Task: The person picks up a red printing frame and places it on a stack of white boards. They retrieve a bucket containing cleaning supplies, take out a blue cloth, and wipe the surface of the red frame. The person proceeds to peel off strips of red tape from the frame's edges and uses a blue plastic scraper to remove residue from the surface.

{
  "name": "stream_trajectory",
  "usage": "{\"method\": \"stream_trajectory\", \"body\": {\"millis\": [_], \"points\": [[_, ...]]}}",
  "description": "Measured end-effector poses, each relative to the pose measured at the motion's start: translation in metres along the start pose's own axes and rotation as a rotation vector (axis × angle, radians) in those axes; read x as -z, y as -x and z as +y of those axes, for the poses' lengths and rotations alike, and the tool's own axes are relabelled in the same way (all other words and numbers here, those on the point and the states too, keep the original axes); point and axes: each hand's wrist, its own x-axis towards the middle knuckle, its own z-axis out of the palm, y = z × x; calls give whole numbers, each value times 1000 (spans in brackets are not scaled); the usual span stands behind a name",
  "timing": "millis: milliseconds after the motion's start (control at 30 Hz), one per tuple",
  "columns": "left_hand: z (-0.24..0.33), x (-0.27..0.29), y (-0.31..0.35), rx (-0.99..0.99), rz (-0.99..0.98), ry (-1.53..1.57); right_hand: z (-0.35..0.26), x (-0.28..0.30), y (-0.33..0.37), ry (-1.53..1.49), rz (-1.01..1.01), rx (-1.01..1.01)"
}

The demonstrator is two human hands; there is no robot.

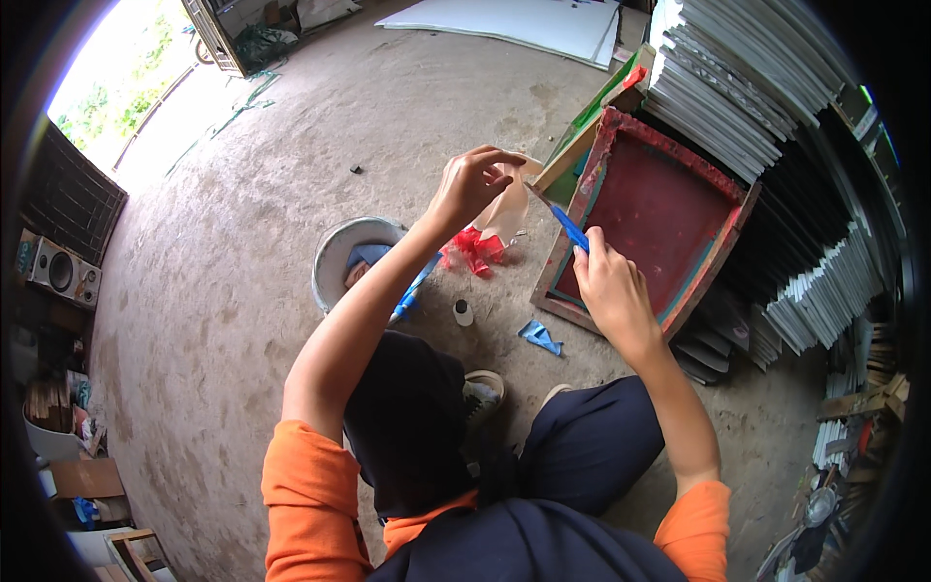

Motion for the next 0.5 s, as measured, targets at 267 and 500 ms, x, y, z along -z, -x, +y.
{"method": "stream_trajectory", "body": {"millis": [267,500], "points": [[4,-1,-1,-75,28,30,2,-3,-5,-9,56,25],[10,2,-4,-5,-50,-45,4,-11,-6,13,90,66]]}}
